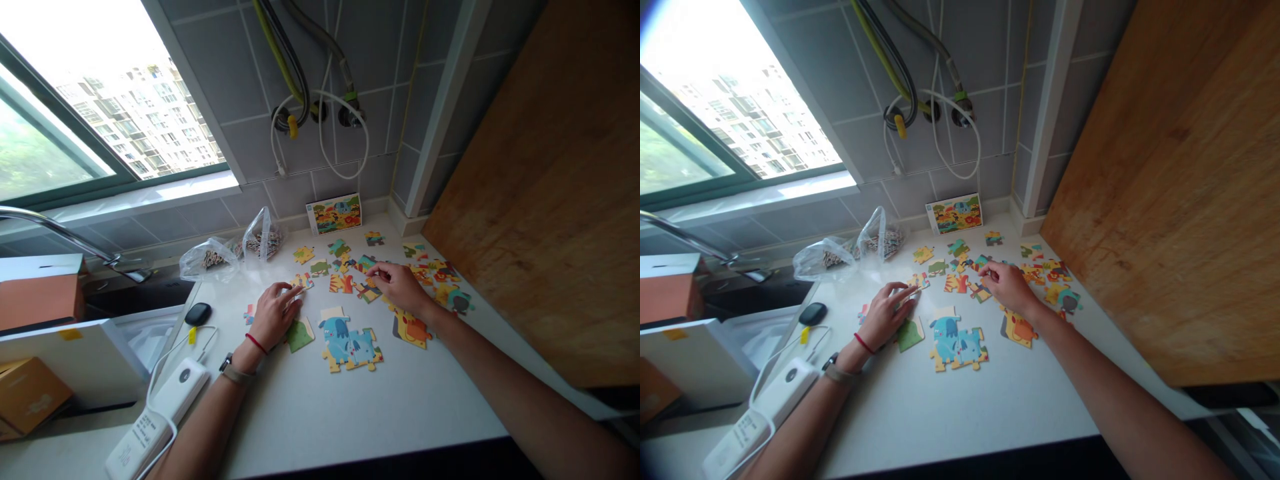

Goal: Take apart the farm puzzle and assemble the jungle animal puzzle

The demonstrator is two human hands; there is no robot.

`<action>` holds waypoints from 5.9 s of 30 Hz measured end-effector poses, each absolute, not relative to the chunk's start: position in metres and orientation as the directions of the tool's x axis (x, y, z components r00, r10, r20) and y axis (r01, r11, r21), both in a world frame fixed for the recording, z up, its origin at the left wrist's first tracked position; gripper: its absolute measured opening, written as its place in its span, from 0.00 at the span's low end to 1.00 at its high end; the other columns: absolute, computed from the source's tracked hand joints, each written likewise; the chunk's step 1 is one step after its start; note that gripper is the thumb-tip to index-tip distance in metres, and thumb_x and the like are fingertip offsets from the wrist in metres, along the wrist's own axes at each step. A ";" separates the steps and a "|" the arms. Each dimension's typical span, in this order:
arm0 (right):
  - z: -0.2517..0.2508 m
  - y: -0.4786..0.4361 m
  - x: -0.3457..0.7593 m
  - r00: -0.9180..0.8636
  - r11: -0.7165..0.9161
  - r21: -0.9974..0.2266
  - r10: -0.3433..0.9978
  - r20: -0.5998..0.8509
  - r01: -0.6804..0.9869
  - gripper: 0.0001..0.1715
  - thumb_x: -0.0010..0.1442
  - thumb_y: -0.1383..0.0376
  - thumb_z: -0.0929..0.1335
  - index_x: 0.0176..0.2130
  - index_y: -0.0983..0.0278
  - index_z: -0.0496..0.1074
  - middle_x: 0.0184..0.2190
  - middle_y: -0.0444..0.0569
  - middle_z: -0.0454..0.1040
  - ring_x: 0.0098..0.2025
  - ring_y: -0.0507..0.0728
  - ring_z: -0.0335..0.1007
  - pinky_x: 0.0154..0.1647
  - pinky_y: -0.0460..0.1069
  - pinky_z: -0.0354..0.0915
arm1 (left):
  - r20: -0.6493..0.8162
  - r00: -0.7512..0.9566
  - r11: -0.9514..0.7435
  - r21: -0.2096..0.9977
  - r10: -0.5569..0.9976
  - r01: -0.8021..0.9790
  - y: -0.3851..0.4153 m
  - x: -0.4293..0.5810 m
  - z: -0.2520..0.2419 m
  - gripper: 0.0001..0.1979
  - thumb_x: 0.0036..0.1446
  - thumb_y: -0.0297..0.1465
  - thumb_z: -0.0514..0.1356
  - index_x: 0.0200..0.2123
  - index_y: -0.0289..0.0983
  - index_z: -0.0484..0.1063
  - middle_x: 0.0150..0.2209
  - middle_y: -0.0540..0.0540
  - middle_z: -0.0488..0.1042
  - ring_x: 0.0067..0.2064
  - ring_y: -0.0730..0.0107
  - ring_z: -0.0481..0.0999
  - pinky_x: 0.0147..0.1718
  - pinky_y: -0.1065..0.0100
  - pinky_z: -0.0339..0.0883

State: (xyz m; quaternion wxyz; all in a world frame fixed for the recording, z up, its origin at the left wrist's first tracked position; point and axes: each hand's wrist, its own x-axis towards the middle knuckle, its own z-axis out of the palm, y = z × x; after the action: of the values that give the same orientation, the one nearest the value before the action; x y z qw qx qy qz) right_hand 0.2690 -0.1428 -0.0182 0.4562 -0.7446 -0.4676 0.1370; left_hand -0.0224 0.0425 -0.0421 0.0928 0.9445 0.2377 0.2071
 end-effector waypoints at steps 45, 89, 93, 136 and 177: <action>-0.025 -0.097 0.282 0.475 -0.357 -0.399 0.843 0.251 0.844 0.20 0.63 0.56 0.69 0.51 0.61 0.81 0.52 0.59 0.76 0.55 0.69 0.68 0.58 0.60 0.63 | 0.357 0.877 -0.896 0.414 0.323 0.162 0.004 -0.010 -0.030 0.11 0.71 0.33 0.57 0.50 0.42 0.78 0.50 0.41 0.77 0.54 0.55 0.75 0.53 0.51 0.73; -0.005 -0.198 0.368 0.904 -0.100 -0.971 0.395 0.160 0.216 0.30 0.60 0.40 0.66 0.43 0.62 0.76 0.51 0.59 0.80 0.56 0.65 0.76 0.47 0.56 0.72 | 0.219 0.971 -0.861 0.508 0.095 -0.030 -0.043 -0.013 -0.023 0.19 0.63 0.38 0.66 0.57 0.53 0.76 0.65 0.48 0.71 0.70 0.45 0.64 0.67 0.46 0.63; -0.005 -0.201 0.372 0.844 -0.206 -0.935 0.516 0.146 0.288 0.26 0.54 0.44 0.72 0.40 0.63 0.78 0.41 0.56 0.83 0.46 0.64 0.79 0.45 0.55 0.73 | 0.251 0.963 -0.854 0.518 0.096 -0.050 -0.044 -0.013 -0.024 0.18 0.62 0.38 0.66 0.56 0.54 0.77 0.64 0.50 0.72 0.70 0.46 0.65 0.67 0.47 0.63; 0.008 -0.228 0.371 0.651 -0.511 -0.738 0.748 -0.129 0.441 0.21 0.48 0.47 0.76 0.30 0.61 0.74 0.25 0.48 0.77 0.27 0.58 0.72 0.27 0.50 0.67 | 0.353 0.906 -0.820 0.572 0.235 -0.010 -0.032 -0.007 -0.022 0.13 0.74 0.36 0.53 0.53 0.42 0.75 0.54 0.42 0.78 0.60 0.55 0.73 0.61 0.53 0.68; -0.036 -0.191 0.373 0.746 -0.435 -0.656 0.589 0.311 0.617 0.32 0.56 0.49 0.69 0.52 0.67 0.77 0.49 0.63 0.77 0.49 0.67 0.75 0.56 0.60 0.69 | 0.387 0.907 -0.834 0.546 0.165 -0.082 -0.031 -0.008 -0.027 0.12 0.72 0.31 0.54 0.50 0.41 0.77 0.51 0.41 0.78 0.57 0.56 0.75 0.59 0.58 0.69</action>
State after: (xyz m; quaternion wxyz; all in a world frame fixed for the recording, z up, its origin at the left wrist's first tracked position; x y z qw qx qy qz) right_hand 0.3734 -0.1909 -0.0358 0.3945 -0.8469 -0.3561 -0.0179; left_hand -0.0082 -0.0310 -0.0267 0.2876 0.9331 0.0224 0.2145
